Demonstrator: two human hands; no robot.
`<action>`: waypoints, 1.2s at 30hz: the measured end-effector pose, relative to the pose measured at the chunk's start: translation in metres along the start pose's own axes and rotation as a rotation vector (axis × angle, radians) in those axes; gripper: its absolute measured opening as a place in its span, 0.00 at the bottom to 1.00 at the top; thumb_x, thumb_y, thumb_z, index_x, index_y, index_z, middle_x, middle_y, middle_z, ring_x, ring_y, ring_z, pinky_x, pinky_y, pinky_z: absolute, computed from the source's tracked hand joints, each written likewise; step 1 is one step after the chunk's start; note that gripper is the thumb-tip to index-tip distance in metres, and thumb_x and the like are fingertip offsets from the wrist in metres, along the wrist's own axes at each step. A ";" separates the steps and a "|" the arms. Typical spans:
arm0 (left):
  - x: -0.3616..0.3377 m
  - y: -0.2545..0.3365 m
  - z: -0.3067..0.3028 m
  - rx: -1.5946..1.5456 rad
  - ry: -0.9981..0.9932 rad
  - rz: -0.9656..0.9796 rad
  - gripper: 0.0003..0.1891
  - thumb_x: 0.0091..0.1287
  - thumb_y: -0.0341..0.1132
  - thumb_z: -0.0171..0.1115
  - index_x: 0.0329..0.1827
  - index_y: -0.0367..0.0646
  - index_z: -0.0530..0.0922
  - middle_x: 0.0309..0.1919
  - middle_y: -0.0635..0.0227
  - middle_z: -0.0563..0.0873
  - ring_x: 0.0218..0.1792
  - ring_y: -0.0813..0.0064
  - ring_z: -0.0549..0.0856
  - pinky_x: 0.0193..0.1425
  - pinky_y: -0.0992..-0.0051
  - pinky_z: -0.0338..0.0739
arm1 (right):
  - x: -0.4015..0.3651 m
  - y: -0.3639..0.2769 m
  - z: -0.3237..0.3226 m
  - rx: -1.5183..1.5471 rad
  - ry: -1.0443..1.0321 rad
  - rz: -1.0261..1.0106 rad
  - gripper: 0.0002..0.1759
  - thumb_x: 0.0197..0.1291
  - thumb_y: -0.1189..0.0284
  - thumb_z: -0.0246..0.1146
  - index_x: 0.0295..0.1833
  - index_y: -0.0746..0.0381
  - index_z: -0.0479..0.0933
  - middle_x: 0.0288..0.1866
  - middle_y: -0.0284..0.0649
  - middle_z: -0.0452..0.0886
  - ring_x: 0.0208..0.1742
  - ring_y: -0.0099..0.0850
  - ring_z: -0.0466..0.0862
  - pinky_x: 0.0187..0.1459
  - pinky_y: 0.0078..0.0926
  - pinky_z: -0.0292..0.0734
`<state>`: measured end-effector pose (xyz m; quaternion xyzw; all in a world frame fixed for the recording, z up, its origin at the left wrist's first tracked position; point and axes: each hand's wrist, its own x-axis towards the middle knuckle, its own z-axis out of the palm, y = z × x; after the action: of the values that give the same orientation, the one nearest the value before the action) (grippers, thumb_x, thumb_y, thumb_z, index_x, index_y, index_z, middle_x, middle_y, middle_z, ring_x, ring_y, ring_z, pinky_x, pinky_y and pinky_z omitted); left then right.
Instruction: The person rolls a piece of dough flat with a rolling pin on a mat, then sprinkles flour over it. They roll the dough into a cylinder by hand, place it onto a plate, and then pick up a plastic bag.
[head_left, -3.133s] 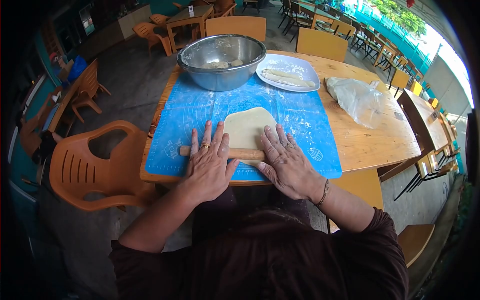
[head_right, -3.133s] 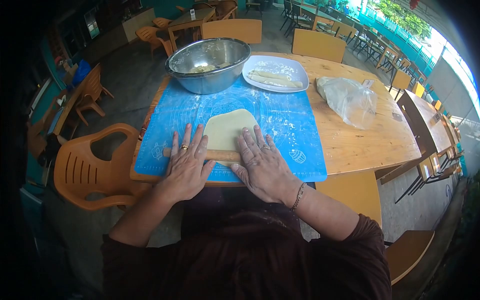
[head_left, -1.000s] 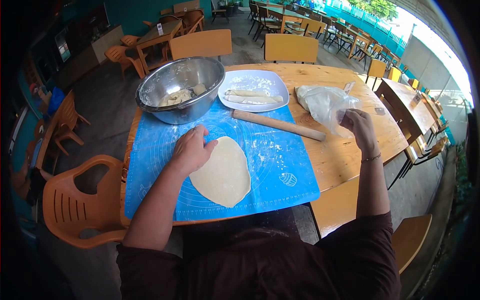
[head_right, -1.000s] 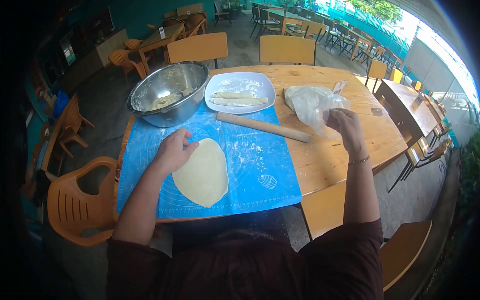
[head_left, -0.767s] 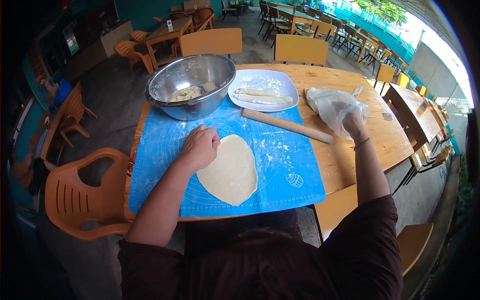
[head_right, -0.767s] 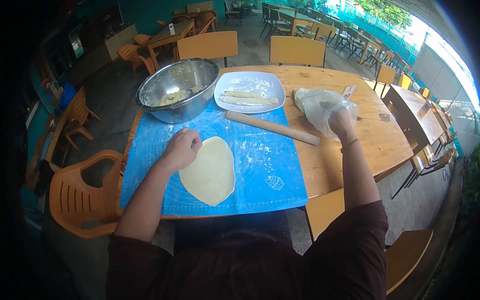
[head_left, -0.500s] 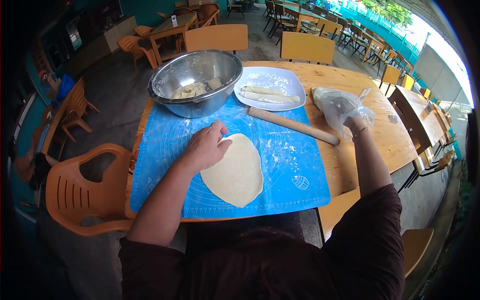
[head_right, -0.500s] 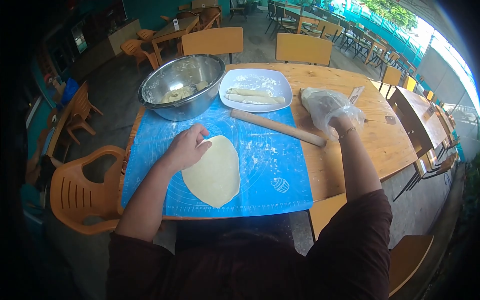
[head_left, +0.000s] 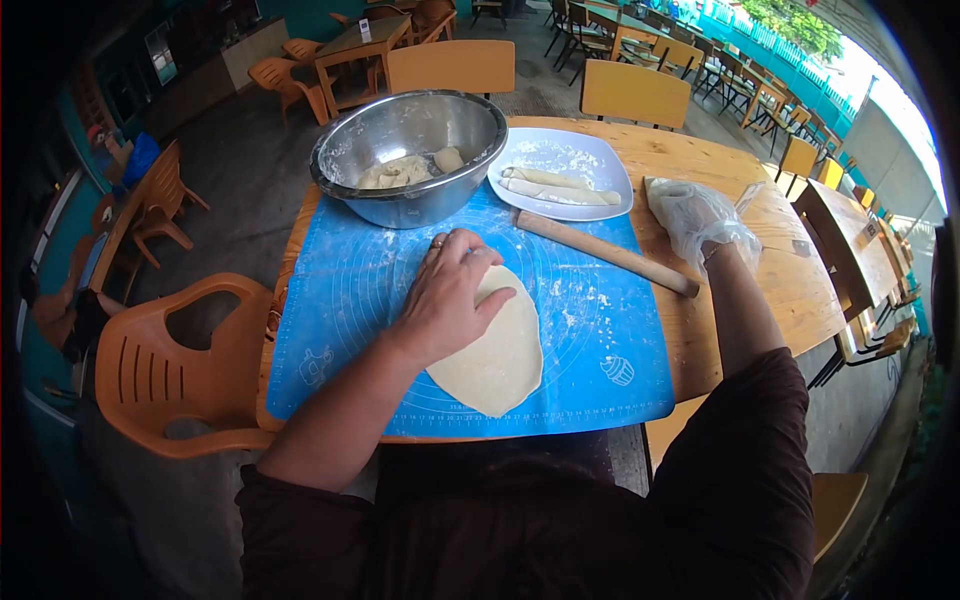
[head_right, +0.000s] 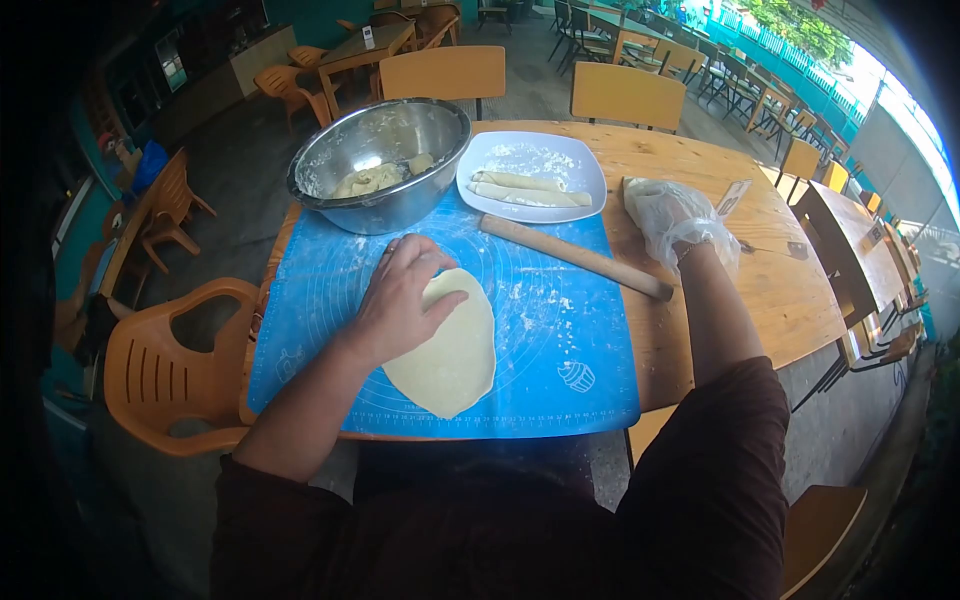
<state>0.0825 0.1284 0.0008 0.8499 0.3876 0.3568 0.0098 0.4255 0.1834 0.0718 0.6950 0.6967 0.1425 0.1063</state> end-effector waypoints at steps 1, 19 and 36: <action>0.000 0.013 -0.005 -0.071 -0.039 0.081 0.16 0.62 0.39 0.75 0.46 0.37 0.84 0.45 0.59 0.81 0.48 0.56 0.82 0.57 0.60 0.77 | 0.001 0.000 0.000 0.014 0.017 -0.015 0.12 0.62 0.71 0.64 0.51 0.60 0.81 0.53 0.47 0.87 0.55 0.47 0.85 0.52 0.39 0.81; -0.002 0.024 -0.005 -0.029 -0.216 -0.177 0.14 0.65 0.36 0.69 0.49 0.35 0.85 0.52 0.54 0.82 0.59 0.53 0.78 0.68 0.59 0.71 | 0.063 0.145 0.175 2.026 0.039 0.037 0.17 0.73 0.77 0.56 0.64 0.67 0.77 0.59 0.45 0.85 0.56 0.32 0.84 0.50 0.27 0.80; 0.003 -0.020 -0.018 -0.181 -0.156 -0.382 0.17 0.68 0.35 0.69 0.55 0.35 0.83 0.57 0.54 0.83 0.60 0.55 0.82 0.66 0.62 0.76 | -0.016 0.135 0.125 2.270 -0.105 0.100 0.08 0.71 0.72 0.63 0.50 0.64 0.82 0.32 0.33 0.81 0.31 0.25 0.81 0.29 0.21 0.76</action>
<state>0.0604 0.1397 0.0103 0.7817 0.5059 0.3152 0.1833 0.5962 0.1724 0.0007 0.4220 0.3894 -0.5959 -0.5614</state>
